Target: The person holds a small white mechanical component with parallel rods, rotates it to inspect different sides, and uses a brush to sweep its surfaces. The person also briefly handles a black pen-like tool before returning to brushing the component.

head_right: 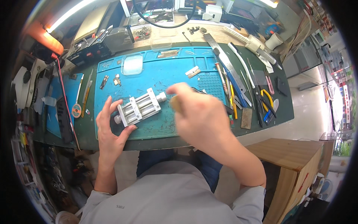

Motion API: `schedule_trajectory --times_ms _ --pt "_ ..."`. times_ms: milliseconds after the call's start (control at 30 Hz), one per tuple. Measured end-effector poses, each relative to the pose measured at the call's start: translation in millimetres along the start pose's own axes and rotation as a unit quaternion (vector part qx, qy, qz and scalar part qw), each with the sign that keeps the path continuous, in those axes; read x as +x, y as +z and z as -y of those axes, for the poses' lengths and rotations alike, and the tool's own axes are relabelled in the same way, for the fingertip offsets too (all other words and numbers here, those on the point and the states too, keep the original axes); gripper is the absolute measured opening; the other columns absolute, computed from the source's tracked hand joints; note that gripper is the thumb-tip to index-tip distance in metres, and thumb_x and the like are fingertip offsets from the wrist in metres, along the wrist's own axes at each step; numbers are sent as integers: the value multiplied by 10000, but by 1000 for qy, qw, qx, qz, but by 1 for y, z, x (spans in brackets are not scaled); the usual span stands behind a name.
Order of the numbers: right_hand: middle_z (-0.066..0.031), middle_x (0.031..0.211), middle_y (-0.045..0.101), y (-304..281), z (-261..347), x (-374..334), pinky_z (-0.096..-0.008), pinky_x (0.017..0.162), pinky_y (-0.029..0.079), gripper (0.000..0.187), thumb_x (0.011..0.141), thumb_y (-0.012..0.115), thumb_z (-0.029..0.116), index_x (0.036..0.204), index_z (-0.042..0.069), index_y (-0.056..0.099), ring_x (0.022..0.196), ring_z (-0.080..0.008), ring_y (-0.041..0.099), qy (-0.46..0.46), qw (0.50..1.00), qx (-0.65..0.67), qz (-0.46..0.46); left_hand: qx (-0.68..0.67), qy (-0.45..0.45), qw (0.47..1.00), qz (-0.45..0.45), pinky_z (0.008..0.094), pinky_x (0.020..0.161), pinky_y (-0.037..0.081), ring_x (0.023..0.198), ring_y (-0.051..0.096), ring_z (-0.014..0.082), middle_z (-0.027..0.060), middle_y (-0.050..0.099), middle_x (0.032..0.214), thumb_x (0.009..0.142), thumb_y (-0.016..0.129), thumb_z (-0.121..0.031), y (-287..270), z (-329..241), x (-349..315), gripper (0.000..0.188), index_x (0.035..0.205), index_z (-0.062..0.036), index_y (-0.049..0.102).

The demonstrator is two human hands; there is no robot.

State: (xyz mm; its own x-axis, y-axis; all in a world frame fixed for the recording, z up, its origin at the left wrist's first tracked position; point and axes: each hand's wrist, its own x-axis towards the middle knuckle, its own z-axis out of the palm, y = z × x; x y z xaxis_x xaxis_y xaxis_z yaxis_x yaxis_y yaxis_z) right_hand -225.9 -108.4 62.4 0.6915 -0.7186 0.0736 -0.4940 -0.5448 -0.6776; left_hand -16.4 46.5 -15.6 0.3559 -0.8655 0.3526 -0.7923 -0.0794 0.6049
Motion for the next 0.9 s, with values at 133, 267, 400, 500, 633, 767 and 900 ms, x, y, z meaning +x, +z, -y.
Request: schedule_trajectory --times_ms 133,267,400,500,633,767,900 --pt "-189 931 674 1 -1 2 -405 709 528 482 845 541 -43 1320 38 571 810 -318 664 -54 998 -17 -18 -9 -6 1000 7 402 1096 348 1248 481 278 74 627 1357 709 870 -87 1 -2 2 971 1533 -60 357" --pt "-140 771 682 -2 3 -1 -368 629 525 381 837 546 -47 1204 22 624 663 -270 672 11 999 29 9 9 11 1000 6 441 1096 297 1181 514 279 97 618 1340 728 867 -163 -2 0 2 945 1510 -4 362" --pt "-126 829 686 3 3 3 -290 643 510 365 835 535 -54 1175 30 639 672 -139 648 -39 994 68 -72 15 20 1000 17 439 1121 268 1234 472 277 73 623 1353 742 850 -129 -3 -1 4 921 1516 -27 362" --pt "-154 892 702 16 -13 3 -306 686 524 371 867 538 -24 1219 39 638 727 -175 670 -103 991 -70 -39 13 27 999 21 441 1128 249 1228 489 282 77 618 1357 743 850 -142 -3 -2 6 905 1506 -20 378" --pt "-47 836 676 -26 33 -3 -246 637 424 244 1035 448 126 1103 12 652 649 -117 522 108 971 178 -116 -7 33 999 4 451 1100 303 1159 571 286 114 617 1324 728 871 -156 -4 3 1 889 1477 -16 413" --pt "-33 844 612 -25 6 3 -247 591 384 407 1086 414 314 929 22 650 640 -97 478 -115 976 76 -165 -157 30 986 -49 394 966 474 1076 617 278 136 598 1283 712 896 -132 4 -10 -4 843 1431 -13 470" --pt "-62 812 634 -11 28 0 -267 580 410 375 1065 497 305 920 -5 650 614 -151 514 -77 970 175 -150 -145 64 984 -82 317 783 560 1035 616 253 139 560 1270 701 902 -99 9 -18 -3 774 1377 1 538"
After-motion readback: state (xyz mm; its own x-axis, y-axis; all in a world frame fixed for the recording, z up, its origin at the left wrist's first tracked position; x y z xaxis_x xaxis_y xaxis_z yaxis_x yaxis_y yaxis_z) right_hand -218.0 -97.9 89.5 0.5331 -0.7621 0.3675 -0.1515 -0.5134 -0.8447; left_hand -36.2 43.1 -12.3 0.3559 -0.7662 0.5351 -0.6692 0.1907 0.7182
